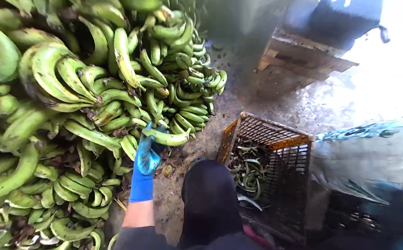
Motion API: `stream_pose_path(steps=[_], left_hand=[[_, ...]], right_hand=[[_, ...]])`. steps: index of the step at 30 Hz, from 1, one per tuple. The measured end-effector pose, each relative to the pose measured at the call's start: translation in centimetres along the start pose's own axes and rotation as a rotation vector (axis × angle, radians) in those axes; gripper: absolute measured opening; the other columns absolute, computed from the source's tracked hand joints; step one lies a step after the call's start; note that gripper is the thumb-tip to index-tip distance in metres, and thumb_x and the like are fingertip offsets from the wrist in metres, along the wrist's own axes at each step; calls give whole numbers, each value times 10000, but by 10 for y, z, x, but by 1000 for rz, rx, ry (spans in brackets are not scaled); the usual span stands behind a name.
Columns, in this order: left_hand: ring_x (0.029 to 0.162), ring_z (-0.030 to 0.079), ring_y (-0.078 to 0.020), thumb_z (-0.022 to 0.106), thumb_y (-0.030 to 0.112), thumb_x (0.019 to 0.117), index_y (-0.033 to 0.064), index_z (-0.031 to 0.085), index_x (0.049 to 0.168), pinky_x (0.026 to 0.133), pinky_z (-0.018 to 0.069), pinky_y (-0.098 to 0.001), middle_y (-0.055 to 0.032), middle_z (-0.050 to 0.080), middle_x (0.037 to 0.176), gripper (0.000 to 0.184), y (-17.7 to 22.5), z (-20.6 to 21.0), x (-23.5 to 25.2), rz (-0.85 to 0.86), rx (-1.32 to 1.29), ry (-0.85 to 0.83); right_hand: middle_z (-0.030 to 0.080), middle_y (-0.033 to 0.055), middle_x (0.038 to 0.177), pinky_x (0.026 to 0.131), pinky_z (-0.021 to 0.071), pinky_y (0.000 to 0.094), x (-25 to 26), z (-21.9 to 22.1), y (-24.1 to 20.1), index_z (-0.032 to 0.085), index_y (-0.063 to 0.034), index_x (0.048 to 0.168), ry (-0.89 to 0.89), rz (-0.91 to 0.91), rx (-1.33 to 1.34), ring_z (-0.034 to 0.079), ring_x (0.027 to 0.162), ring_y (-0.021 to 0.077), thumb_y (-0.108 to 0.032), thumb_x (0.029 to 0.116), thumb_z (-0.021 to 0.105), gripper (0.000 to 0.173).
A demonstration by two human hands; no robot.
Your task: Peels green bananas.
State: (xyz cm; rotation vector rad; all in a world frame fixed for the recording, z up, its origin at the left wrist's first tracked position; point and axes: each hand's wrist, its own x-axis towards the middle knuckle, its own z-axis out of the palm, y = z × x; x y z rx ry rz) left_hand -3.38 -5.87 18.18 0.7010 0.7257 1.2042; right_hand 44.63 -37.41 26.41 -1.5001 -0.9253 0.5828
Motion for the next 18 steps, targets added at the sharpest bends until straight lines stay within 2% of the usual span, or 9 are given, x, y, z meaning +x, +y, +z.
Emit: stream_pose_path(steps=[1, 4, 8, 10, 11, 13, 15, 17, 18], left_hand=[[1162, 655, -274, 517, 313, 1004, 248, 378, 1519, 947, 565, -460, -91, 632, 1357, 537, 6, 27, 0, 34, -123, -57], [1128, 656, -289, 546, 235, 998, 240, 414, 1483, 960, 557, -484, -112, 644, 1273, 502, 9, 114, 4, 90, -275, -166], [1067, 691, -276, 644, 173, 946, 183, 337, 1527, 891, 599, -425, -148, 661, 1243, 658, 2, 208, -14, 66, -159, -415], [1081, 690, -266, 751, 239, 903, 124, 279, 1559, 897, 601, -414, -153, 650, 1287, 816, -11, 236, -30, 84, -1, -552], [1109, 686, -258, 770, 263, 892, 108, 266, 1568, 916, 600, -409, -141, 648, 1310, 857, -17, 246, -38, 96, 87, -599], [1159, 664, -247, 757, 265, 908, 100, 282, 1573, 959, 579, -396, -126, 640, 1339, 834, -33, 256, -52, 117, 211, -703], [1209, 637, -263, 738, 269, 931, 117, 295, 1574, 1006, 553, -418, -128, 619, 1377, 796, -46, 258, -56, 125, 235, -818], [1225, 631, -266, 745, 289, 923, 139, 333, 1559, 1019, 544, -428, -119, 614, 1390, 772, -50, 257, -57, 105, 209, -848], [1216, 638, -276, 758, 280, 910, 139, 352, 1549, 1006, 553, -432, -130, 616, 1388, 770, -50, 254, -57, 79, 166, -831]], right_hand=[[705, 82, 1235, 856, 611, 385, 3, 24, -4, 507, -33, 1377, 3, 113, 157, 725, 1003, 226, -224, 1115, 293, 388], [691, -34, 879, 675, 585, 251, 5, 119, -43, 524, -58, 1251, 122, 478, 123, 683, 743, 67, -240, 1125, 249, 353], [717, 75, 983, 683, 604, 335, -31, 148, 27, 524, -12, 1362, -99, 580, 75, 699, 784, 143, -302, 1100, 381, 417], [726, 75, 937, 649, 610, 356, -37, 150, 14, 542, -44, 1383, -100, 439, 153, 703, 740, 167, -340, 1078, 416, 444], [722, 43, 897, 620, 600, 328, -38, 147, -8, 538, -23, 1366, -70, 230, 232, 686, 707, 138, -322, 1062, 449, 436], [716, 6, 1007, 690, 619, 298, -35, 134, -39, 526, -72, 1330, -34, -253, 424, 701, 815, 107, -344, 1061, 515, 382], [710, 93, 1132, 769, 642, 345, -26, 115, -47, 495, -96, 1463, -43, -541, 449, 722, 915, 180, -339, 1058, 527, 473], [716, 15, 1053, 732, 617, 262, -28, 103, -50, 533, -142, 1416, -14, -417, 153, 698, 843, 79, -378, 1079, 465, 418], [721, 27, 994, 685, 615, 291, -32, 104, -34, 585, -119, 1356, -67, -245, 31, 691, 782, 92, -339, 1073, 459, 380]])
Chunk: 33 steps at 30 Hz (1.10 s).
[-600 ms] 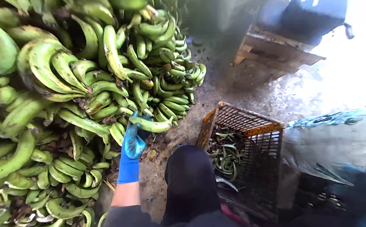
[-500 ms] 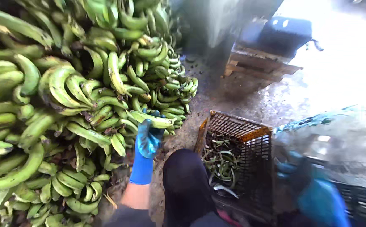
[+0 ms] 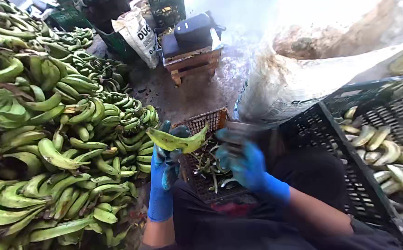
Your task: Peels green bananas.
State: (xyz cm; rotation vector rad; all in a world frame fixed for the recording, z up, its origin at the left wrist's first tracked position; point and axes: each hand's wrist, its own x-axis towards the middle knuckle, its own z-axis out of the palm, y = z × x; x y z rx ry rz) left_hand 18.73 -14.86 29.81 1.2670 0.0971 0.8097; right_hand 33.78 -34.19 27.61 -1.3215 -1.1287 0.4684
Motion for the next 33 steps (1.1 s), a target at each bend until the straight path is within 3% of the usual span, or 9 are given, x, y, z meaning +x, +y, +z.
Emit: stream_pose_path(steps=[4, 6, 9, 11, 12, 15, 20, 24, 33], left_hand=[[1223, 621, -342, 685, 286, 924, 167, 481, 1475, 976, 543, -519, -162, 600, 1398, 599, -6, -6, 8, -25, -401, 32], [1131, 670, -314, 653, 424, 926, 174, 540, 1425, 907, 574, -501, -142, 654, 1312, 569, -6, 5, 21, -128, -512, 82], [798, 731, -205, 559, 585, 967, 255, 508, 1446, 681, 630, -365, -87, 732, 1023, 584, -6, 28, 50, -330, -427, 134], [720, 717, -198, 402, 567, 1040, 171, 532, 1363, 633, 619, -334, -103, 726, 940, 527, -7, 39, 69, -365, -383, 99], [700, 714, -198, 304, 521, 1078, 109, 571, 1247, 611, 618, -330, -114, 720, 893, 519, -7, 43, 77, -340, -326, 113], [788, 708, -168, 178, 346, 1106, 65, 481, 1333, 711, 607, -320, -94, 714, 922, 471, -15, 43, 88, -253, -104, 136], [679, 700, -144, 265, 353, 1107, 71, 561, 1132, 563, 582, -240, -91, 707, 853, 409, -37, 52, 75, -489, -359, 80], [741, 683, -160, 525, 370, 1014, 123, 437, 1457, 633, 595, -283, -108, 679, 996, 515, -41, 34, 79, -473, -151, 21], [682, 695, -178, 530, 260, 1008, 146, 325, 1515, 574, 601, -281, -124, 689, 993, 559, -28, 24, 83, -430, -194, 73]], right_hand=[[676, 70, 914, 710, 577, 379, -12, -5, 24, 609, -48, 1267, -329, 630, 51, 662, 761, 161, -323, 1071, 417, 389], [706, 42, 916, 656, 593, 318, 14, -25, -5, 600, -15, 1243, -204, 476, 166, 674, 731, 126, -250, 1069, 407, 350], [693, 20, 1155, 868, 570, 319, 79, -70, -3, 606, -121, 1392, -84, 55, -242, 666, 983, 99, -305, 1052, 446, 419], [685, 134, 1203, 848, 514, 574, 106, -82, 15, 617, -235, 1421, 6, -193, -664, 673, 1040, 315, -469, 1017, 422, 506], [689, 151, 1201, 822, 490, 620, 108, -80, 21, 630, -281, 1405, 49, -277, -749, 673, 1029, 354, -528, 1003, 414, 519], [709, 90, 1237, 881, 501, 598, 86, -55, 30, 672, -361, 1343, 45, -338, -761, 682, 1071, 298, -592, 984, 460, 477], [675, 247, 1226, 845, 456, 671, 120, -63, 48, 725, -163, 1264, 295, -333, -951, 664, 1015, 462, -422, 972, 585, 415], [659, 251, 1235, 832, 458, 653, 133, -57, 55, 689, -122, 1302, 333, -264, -946, 660, 1011, 441, -502, 974, 536, 524], [645, 232, 1191, 800, 504, 639, 137, -70, 39, 599, -174, 1431, 365, -62, -777, 645, 999, 416, -316, 1002, 512, 461]])
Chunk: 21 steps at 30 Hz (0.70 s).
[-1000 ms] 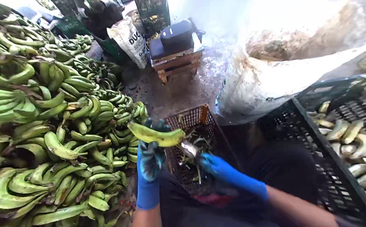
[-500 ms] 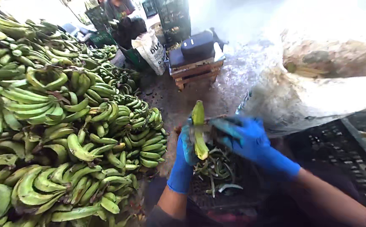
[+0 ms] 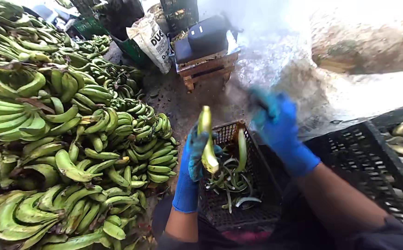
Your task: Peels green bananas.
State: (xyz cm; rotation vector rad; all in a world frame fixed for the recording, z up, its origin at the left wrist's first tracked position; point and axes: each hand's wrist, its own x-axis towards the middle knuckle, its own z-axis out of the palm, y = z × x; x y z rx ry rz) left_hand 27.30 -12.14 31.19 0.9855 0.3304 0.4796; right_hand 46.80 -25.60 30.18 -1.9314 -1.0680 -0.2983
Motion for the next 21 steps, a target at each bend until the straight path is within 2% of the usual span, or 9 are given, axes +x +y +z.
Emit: stream_pose_path(steps=[4, 7, 9, 11, 13, 15, 17, 19, 21], left_hand=[[762, 686, -158, 313, 249, 1071, 86, 462, 1441, 697, 593, -307, -110, 706, 963, 431, 5, -5, 6, 287, 148, 238], [834, 683, -139, 358, 311, 1062, 60, 423, 1461, 746, 589, -299, -86, 703, 1026, 476, -2, -3, -5, 321, 323, 106], [762, 674, -149, 378, 257, 1034, 13, 466, 1393, 655, 578, -287, -111, 709, 999, 442, -5, 6, -9, 121, 303, -78], [793, 694, -173, 302, 265, 1045, 61, 371, 1497, 676, 596, -298, -128, 704, 1065, 501, -10, 15, -9, -41, 235, -150], [811, 715, -203, 290, 288, 1071, 104, 340, 1501, 682, 607, -320, -156, 703, 1126, 470, -16, 11, -2, 33, 104, -80], [857, 706, -169, 336, 244, 1055, 100, 425, 1422, 736, 607, -324, -95, 698, 1076, 404, -18, 1, 8, 274, 53, 113], [910, 706, -186, 286, 245, 1083, 78, 417, 1390, 794, 602, -349, -98, 692, 1140, 373, -18, -1, 14, 466, 39, 271], [935, 697, -151, 369, 210, 1055, 105, 388, 1431, 809, 590, -319, -71, 689, 1162, 391, -19, 1, 10, 496, 89, 238], [891, 681, -111, 536, 183, 971, 78, 479, 1395, 780, 587, -293, -45, 693, 1077, 441, -18, 0, 1, 305, 234, 29]], right_hand=[[731, 85, 1175, 843, 510, 529, -55, 21, -29, 698, -325, 1302, -139, -333, 63, 699, 1005, 255, -662, 992, 408, 542], [726, 141, 1149, 792, 514, 584, -38, 19, -22, 747, -260, 1230, -67, -355, 44, 704, 960, 326, -588, 977, 478, 493], [699, 205, 1196, 824, 470, 633, -12, 17, -8, 728, -185, 1265, 76, -267, -19, 677, 996, 404, -489, 976, 532, 463], [668, 241, 1236, 873, 447, 644, 1, 15, 4, 689, -124, 1308, 157, -125, -93, 655, 1052, 430, -436, 993, 537, 469], [657, 247, 1244, 864, 470, 652, -12, 16, -2, 693, -86, 1282, 111, -118, -76, 654, 1054, 432, -416, 976, 563, 469], [692, 196, 1213, 860, 497, 610, -38, 22, -16, 733, -154, 1231, 57, -267, -39, 681, 1020, 374, -523, 961, 560, 489], [721, 117, 1176, 917, 477, 523, -59, 24, -28, 732, -258, 1226, 21, -397, -29, 686, 1015, 279, -638, 985, 464, 523], [730, 118, 1145, 898, 474, 511, -55, 20, -29, 742, -244, 1175, 22, -447, -22, 689, 993, 281, -617, 1005, 439, 510], [716, 161, 1170, 844, 491, 574, -31, 15, -15, 751, -207, 1194, 33, -396, -32, 690, 992, 345, -534, 991, 507, 455]])
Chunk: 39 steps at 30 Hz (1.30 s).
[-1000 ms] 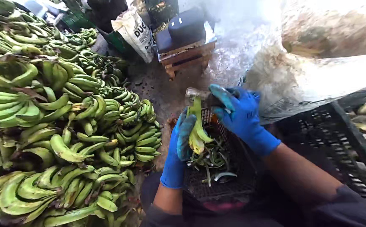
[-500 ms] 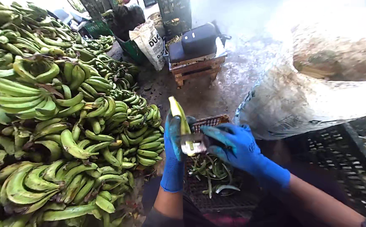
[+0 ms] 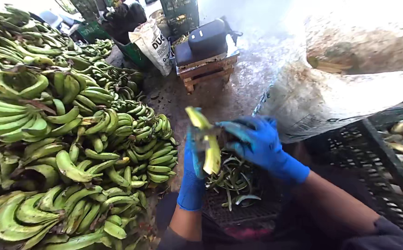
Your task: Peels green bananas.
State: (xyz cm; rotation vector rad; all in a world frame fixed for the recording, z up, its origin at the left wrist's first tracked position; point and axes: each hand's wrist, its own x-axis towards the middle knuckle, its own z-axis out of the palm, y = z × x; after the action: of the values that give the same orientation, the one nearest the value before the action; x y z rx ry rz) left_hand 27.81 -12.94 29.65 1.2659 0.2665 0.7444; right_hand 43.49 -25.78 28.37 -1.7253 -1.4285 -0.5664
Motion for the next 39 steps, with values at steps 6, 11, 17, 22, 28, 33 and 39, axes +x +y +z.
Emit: stream_pose_path(steps=[6, 11, 17, 22, 28, 33, 39], left_hand=[[856, 718, -230, 350, 339, 1080, 136, 366, 1503, 728, 610, -346, -165, 697, 1133, 469, -2, 2, 13, -287, -229, -141], [887, 710, -141, 231, 406, 1109, 151, 583, 1178, 775, 605, -308, -19, 696, 1007, 440, 12, 21, 25, 83, -581, 440], [1058, 683, -130, 457, 300, 1021, 156, 349, 1528, 836, 581, -285, -54, 654, 1322, 538, 0, 9, 6, 61, -141, 14], [943, 680, -119, 495, 339, 998, 144, 345, 1530, 814, 593, -316, -43, 678, 1167, 586, 9, -3, -4, -77, 162, -240], [754, 710, -136, 440, 458, 1049, 226, 562, 1308, 631, 598, -263, -50, 731, 1080, 369, 7, 7, 9, -106, -483, 47], [809, 701, -91, 385, 455, 1060, 184, 643, 1182, 686, 598, -252, 19, 705, 958, 393, 12, 8, 7, -185, -784, 62], [955, 684, -104, 547, 220, 977, 88, 516, 1368, 802, 592, -297, -27, 689, 1116, 414, 9, 8, -6, 64, 31, 15]], right_hand=[[665, 236, 1248, 845, 469, 652, 19, -3, 28, 697, -103, 1291, 8, 257, -93, 662, 1033, 431, -515, 983, 534, 540], [717, 132, 1155, 932, 454, 503, -19, 7, -20, 726, -240, 1202, 83, -52, -58, 672, 1024, 291, -621, 987, 482, 501], [715, 140, 1157, 862, 494, 488, -8, 3, -4, 733, -212, 1228, 71, -44, 21, 682, 1021, 272, -622, 994, 462, 544], [717, 138, 1208, 867, 488, 564, 14, -1, 22, 708, -232, 1307, -38, 110, 68, 680, 1056, 325, -507, 1008, 508, 453], [671, 215, 1238, 856, 500, 589, -3, -1, 7, 685, -130, 1313, -5, 156, 33, 663, 1046, 384, -468, 1009, 500, 490], [713, 118, 1171, 906, 459, 469, -9, 5, -19, 723, -225, 1258, 25, -75, 89, 668, 1040, 246, -602, 1013, 461, 520], [710, 139, 1170, 915, 453, 471, -10, 2, -8, 744, -186, 1157, 42, -73, 112, 663, 1053, 263, -584, 984, 520, 489]])
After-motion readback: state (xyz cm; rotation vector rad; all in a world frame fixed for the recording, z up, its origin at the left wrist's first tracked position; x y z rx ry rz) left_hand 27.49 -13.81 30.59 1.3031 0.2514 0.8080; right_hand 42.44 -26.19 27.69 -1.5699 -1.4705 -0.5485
